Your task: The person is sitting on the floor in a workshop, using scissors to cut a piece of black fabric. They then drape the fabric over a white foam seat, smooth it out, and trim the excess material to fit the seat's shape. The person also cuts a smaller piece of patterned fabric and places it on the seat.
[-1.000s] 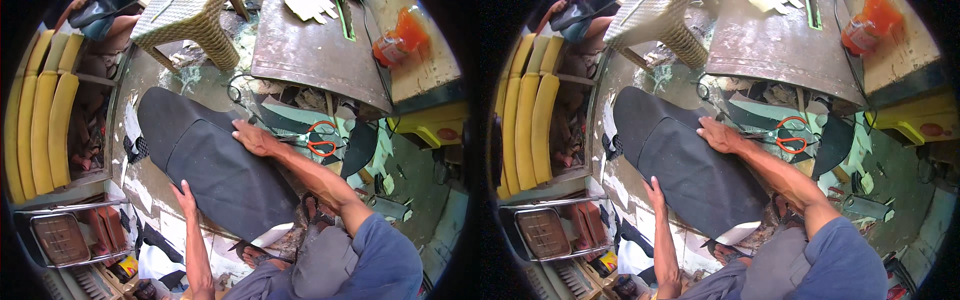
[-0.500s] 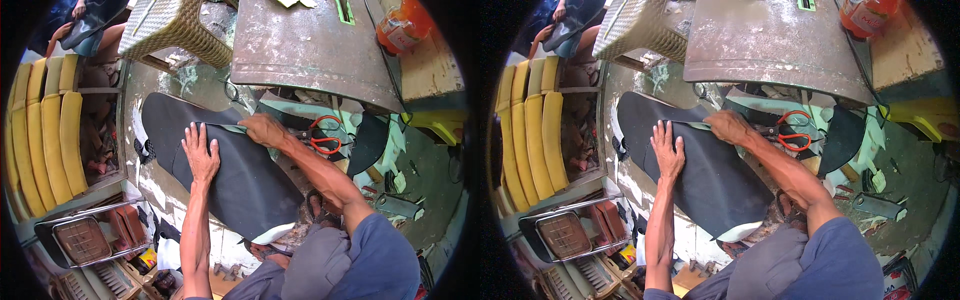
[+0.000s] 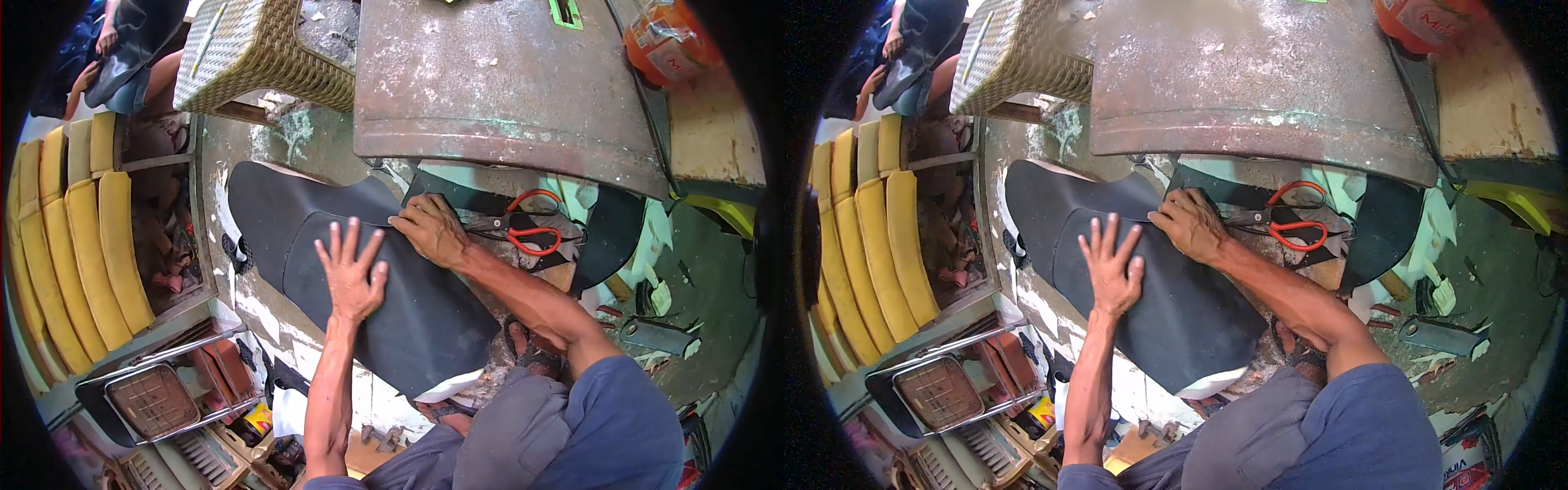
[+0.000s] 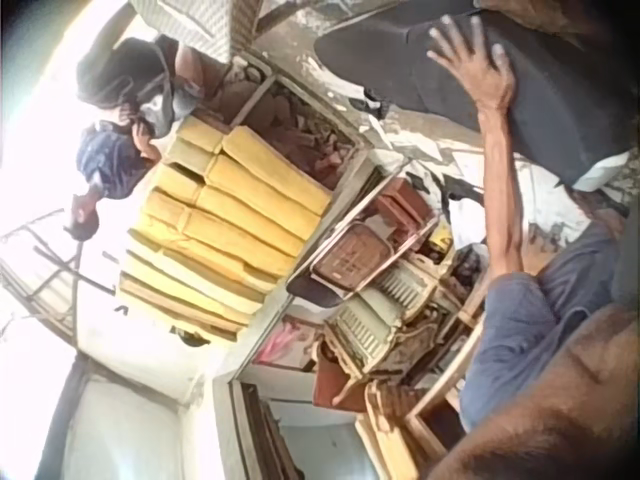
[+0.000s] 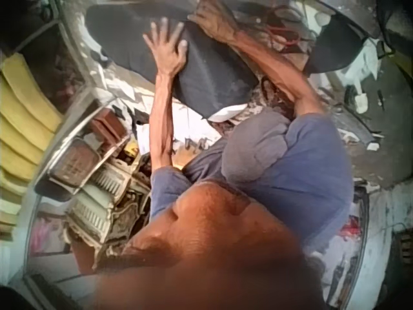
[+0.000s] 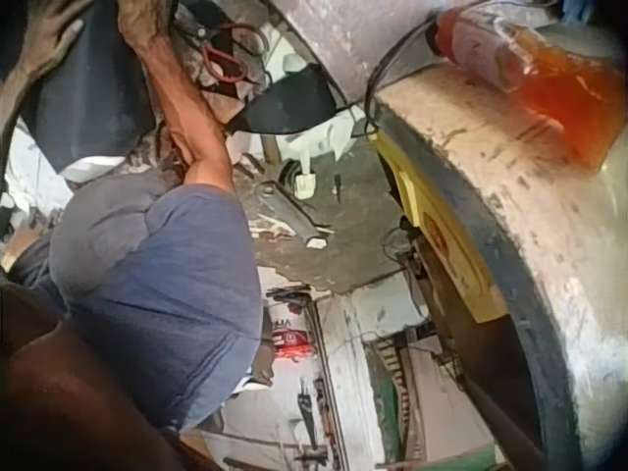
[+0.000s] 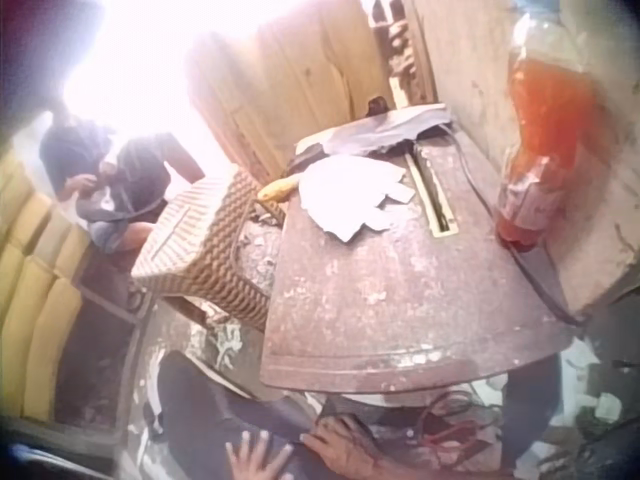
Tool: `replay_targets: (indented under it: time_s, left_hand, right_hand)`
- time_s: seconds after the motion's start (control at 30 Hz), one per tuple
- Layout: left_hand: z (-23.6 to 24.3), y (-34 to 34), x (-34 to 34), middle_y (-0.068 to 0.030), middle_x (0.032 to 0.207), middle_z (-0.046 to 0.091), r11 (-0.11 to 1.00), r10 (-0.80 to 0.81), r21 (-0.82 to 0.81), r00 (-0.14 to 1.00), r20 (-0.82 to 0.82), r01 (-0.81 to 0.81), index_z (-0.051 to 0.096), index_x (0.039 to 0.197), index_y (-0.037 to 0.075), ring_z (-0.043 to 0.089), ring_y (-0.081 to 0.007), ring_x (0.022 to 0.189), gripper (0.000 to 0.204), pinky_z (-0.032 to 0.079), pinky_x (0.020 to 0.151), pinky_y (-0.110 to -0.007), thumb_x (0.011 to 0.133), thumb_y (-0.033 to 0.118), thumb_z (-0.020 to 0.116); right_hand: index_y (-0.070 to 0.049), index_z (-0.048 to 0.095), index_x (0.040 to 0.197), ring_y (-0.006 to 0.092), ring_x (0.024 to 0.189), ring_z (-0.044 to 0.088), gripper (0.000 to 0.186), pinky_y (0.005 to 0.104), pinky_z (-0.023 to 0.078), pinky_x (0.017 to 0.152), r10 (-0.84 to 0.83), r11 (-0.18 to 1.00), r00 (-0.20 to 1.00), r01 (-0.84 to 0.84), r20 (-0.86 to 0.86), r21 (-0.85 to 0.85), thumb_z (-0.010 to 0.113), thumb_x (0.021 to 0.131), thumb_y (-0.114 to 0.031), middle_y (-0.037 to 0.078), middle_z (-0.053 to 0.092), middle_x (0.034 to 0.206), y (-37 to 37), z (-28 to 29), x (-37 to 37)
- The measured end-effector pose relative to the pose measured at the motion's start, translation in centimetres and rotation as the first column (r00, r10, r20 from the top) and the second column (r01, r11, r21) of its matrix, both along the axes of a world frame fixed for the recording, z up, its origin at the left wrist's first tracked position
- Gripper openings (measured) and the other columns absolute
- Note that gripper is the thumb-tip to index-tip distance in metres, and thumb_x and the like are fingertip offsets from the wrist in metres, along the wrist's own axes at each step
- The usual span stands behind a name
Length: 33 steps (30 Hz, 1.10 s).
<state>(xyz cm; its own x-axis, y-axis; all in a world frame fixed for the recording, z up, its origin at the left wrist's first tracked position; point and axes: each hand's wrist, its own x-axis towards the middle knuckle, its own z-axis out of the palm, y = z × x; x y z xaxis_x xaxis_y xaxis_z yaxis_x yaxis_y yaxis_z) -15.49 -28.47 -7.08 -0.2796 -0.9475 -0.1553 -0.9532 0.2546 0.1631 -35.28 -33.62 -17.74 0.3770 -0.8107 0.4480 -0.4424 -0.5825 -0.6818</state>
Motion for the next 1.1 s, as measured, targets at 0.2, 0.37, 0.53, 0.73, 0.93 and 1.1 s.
replay_targets:
  time_s: [0.2, 0.37, 0.53, 0.73, 0.93, 1.1]
  left_hand:
    - [1.9, 3.0, -5.9, -0.0114, 0.154, 0.047, 0.965, -0.16, 0.195, 0.984, -0.076, 0.172, 0.072, 0.126, 0.02, 0.032, -0.0334, 0.15, 0.044, 0.001, 0.118, -0.073, 0.09, 0.043, 0.063]
    - [2.9, 5.3, -9.6, -0.0121, 0.138, 0.062, 0.926, -0.229, 0.294, 0.972, -0.061, 0.237, 0.072, 0.122, 0.013, 0.048, -0.0279, 0.14, 0.04, 0.011, 0.117, -0.073, 0.093, 0.039, 0.062]
    - [2.7, 4.3, -6.8, -0.0167, 0.142, 0.058, 0.98, 0.152, -0.066, 0.923, -0.353, -0.187, 0.062, 0.133, 0.005, 0.044, -0.0347, 0.143, 0.039, 0.019, 0.121, -0.059, 0.097, 0.02, 0.059]
    - [-1.7, 2.8, 0.7, -0.0198, 0.168, 0.018, 0.821, 0.559, -0.139, 0.829, 0.008, -0.553, 0.025, 0.161, 0.008, 0.012, -0.0414, 0.156, 0.062, 0.01, 0.122, -0.061, 0.107, 0.033, 0.042]
    - [-2.9, 3.2, 1.1, -0.0185, 0.17, 0.007, 0.837, 0.548, -0.026, 0.836, 0.043, -0.547, 0.02, 0.163, 0.014, 0.006, -0.0424, 0.156, 0.065, 0.007, 0.122, -0.063, 0.107, 0.04, 0.039]
    - [-2.7, 3.6, 1.6, -0.0189, 0.169, 0.014, 0.836, 0.547, -0.065, 0.837, 0.02, -0.544, 0.025, 0.162, 0.011, 0.01, -0.0408, 0.156, 0.063, 0.007, 0.123, -0.06, 0.106, 0.032, 0.043]
  right_hand:
    - [-0.012, 0.071, 0.113, 0.0252, 0.104, 0.057, 0.034, 0.0416, 0.044, 0.091, 0.046, 0.999, 0.999, -0.046, -0.015, 0.019, 0.065, 0.079, -0.014, 0.004, 0.063, 0.098, -0.3, -1.1, -0.1]
    - [-0.007, 0.071, 0.117, 0.0281, 0.097, 0.06, 0.037, 0.0409, 0.048, 0.088, 0.167, 0.979, 0.986, -0.163, -0.028, 0.12, 0.066, 0.08, -0.009, 0.008, 0.065, 0.093, -1.3, -0.1, -1.2]
    - [-0.001, 0.069, 0.118, 0.035, 0.097, 0.064, 0.033, 0.0424, 0.052, 0.087, 0.087, 0.963, 0.978, -0.132, 0.189, 0.236, 0.068, 0.086, -0.008, 0.015, 0.069, 0.105, -1.4, 4.7, -0.8]
    - [0.0, 0.06, 0.132, 0.0345, 0.133, 0.052, 0.045, 0.0494, 0.04, 0.111, 0.197, 0.955, 0.962, -0.232, 0.189, 0.184, 0.064, 0.096, -0.025, 0.019, 0.058, 0.139, 1.2, 6.6, 2.5]
    - [-0.005, 0.036, 0.155, 0.0345, 0.154, 0.022, 0.07, 0.0605, 0.023, 0.12, 0.337, 0.881, 0.932, -0.263, -0.133, 0.394, 0.047, 0.102, -0.048, 0.015, 0.027, 0.165, 3.1, 6.8, 5.7]
    - [-0.003, 0.053, 0.141, 0.0345, 0.143, 0.04, 0.055, 0.0591, 0.032, 0.114, 0.225, 0.921, 0.974, -0.204, -0.025, 0.331, 0.055, 0.1, -0.039, 0.017, 0.045, 0.153, 3.2, 6.2, 5.8]
